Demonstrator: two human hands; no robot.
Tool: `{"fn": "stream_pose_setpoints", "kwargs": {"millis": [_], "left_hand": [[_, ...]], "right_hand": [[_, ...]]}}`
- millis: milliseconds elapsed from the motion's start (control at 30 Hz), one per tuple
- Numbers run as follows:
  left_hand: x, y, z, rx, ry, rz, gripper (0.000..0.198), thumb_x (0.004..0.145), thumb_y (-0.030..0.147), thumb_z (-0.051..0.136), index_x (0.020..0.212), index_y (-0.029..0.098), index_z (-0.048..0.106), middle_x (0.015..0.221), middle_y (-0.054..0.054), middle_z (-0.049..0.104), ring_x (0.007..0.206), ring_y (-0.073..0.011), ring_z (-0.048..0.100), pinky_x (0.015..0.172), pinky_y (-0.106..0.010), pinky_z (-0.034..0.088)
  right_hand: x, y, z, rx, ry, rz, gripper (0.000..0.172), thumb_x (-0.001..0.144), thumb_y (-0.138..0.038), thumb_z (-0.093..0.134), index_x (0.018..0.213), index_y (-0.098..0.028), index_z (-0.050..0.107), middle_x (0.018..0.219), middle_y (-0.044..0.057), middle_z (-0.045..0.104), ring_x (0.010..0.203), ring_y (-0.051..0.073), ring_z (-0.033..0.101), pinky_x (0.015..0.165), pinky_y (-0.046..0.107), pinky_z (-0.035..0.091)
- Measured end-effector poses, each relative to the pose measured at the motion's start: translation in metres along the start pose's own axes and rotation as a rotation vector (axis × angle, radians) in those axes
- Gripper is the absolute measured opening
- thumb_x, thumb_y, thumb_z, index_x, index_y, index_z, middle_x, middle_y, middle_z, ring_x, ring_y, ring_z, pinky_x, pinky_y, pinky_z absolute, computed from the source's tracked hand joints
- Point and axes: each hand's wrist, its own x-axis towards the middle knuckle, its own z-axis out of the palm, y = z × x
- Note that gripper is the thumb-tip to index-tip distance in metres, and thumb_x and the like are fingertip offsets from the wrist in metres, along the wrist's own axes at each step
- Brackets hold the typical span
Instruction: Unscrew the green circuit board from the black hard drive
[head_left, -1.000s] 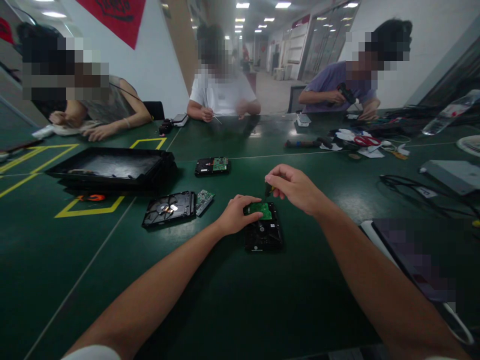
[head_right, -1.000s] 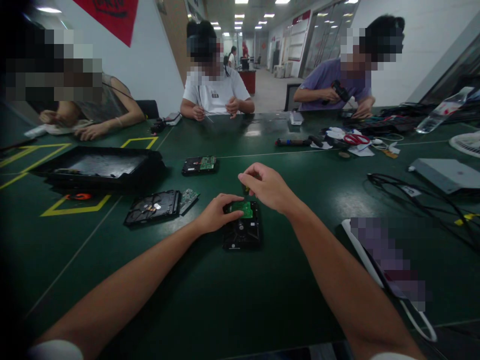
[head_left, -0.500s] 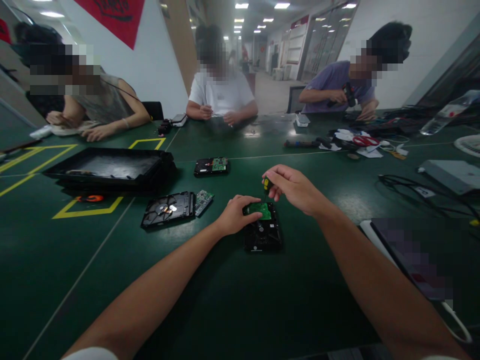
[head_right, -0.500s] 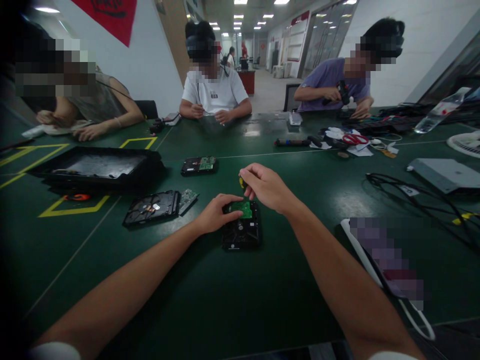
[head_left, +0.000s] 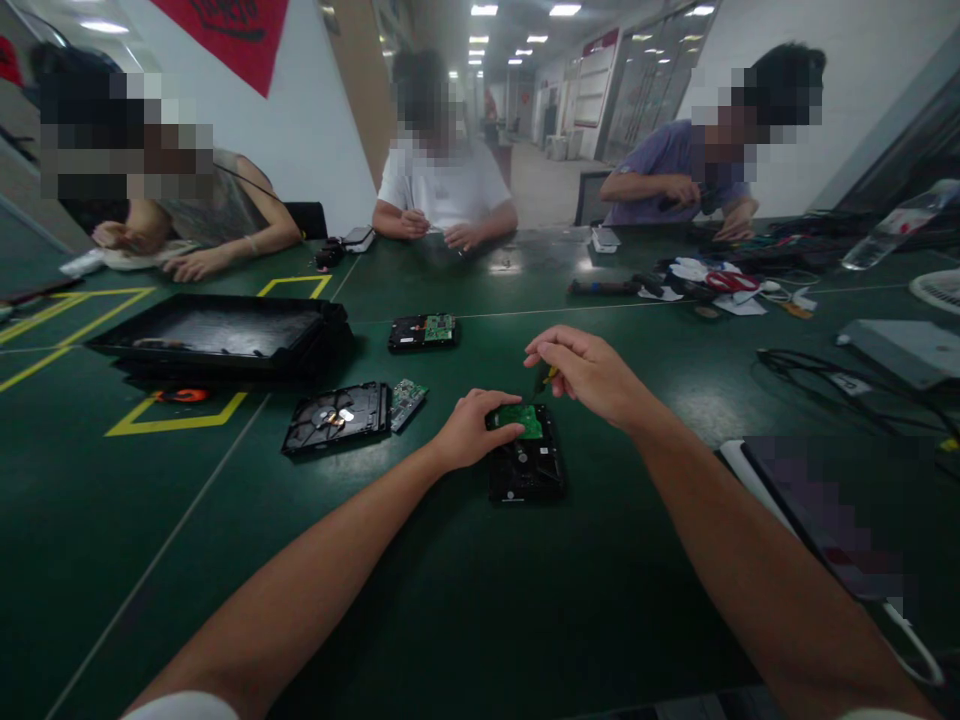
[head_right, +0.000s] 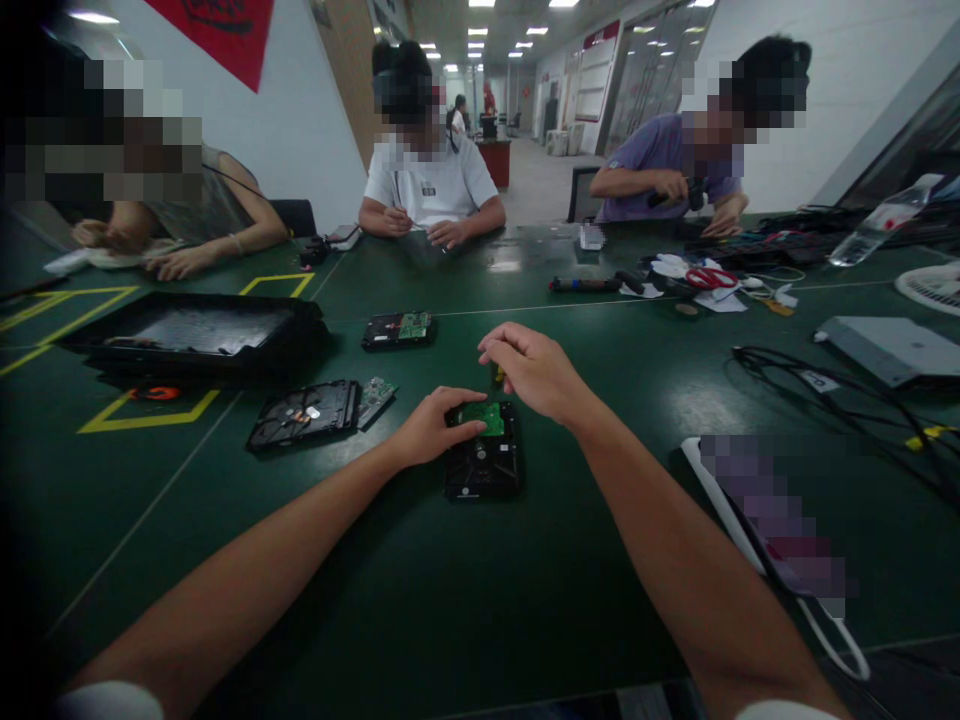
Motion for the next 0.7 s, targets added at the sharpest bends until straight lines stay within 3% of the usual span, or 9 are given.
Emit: {"fn": "stream_pose_setpoints", "kwargs": {"millis": [133, 300, 467, 700], "left_hand": [[-0.0001, -0.0001, -0.0006, -0.001, -0.003, 0.001, 0.049, 0.092, 0.045, 0.076, 0.138, 0.032, 0.067, 0.133, -0.005, 0.074, 0.123, -0.0311, 0.062, 0.11, -0.051, 0.047], [0.0003, -0.0003, -0.0008, -0.004, -0.003, 0.012, 0.05, 0.091, 0.045, 0.077, 0.138, 0.031, 0.067, 0.133, -0.005, 0.074, 0.124, -0.031, 0.062, 0.11, -0.05, 0.046], [-0.0003, 0.0017, -0.0013, -0.001, 0.001, 0.005, 0.048, 0.093, 0.045, 0.075, 0.138, 0.031, 0.067, 0.133, -0.006, 0.074, 0.124, -0.0309, 0.062, 0.11, -0.05, 0.047], [-0.0012, 0.0028, -0.0024, -0.011, 0.0, 0.006, 0.047, 0.093, 0.045, 0.074, 0.137, 0.029, 0.068, 0.133, -0.006, 0.074, 0.124, -0.0309, 0.062, 0.109, -0.049, 0.047]], "right_hand": [[0.001, 0.0021, 0.0018, 0.028, -0.067, -0.012, 0.033, 0.102, -0.05, 0.054, 0.1, -0.022, 0.072, 0.102, 0.006, 0.076, 0.061, 0.012, 0.061, 0.051, 0.026, 0.045], [0.0025, 0.0061, 0.003, 0.102, -0.078, 0.024, 0.031, 0.104, -0.047, 0.052, 0.11, -0.023, 0.07, 0.094, 0.006, 0.073, 0.064, 0.014, 0.065, 0.056, 0.028, 0.051], [0.0003, 0.0014, 0.0005, 0.005, -0.025, -0.041, 0.028, 0.099, -0.05, 0.062, 0.104, -0.024, 0.071, 0.085, 0.002, 0.069, 0.065, 0.014, 0.06, 0.055, 0.027, 0.046], [-0.0014, -0.001, 0.0027, -0.046, 0.072, 0.003, 0.027, 0.092, -0.048, 0.071, 0.091, -0.022, 0.064, 0.079, 0.002, 0.069, 0.064, 0.015, 0.06, 0.057, 0.028, 0.048]]}}
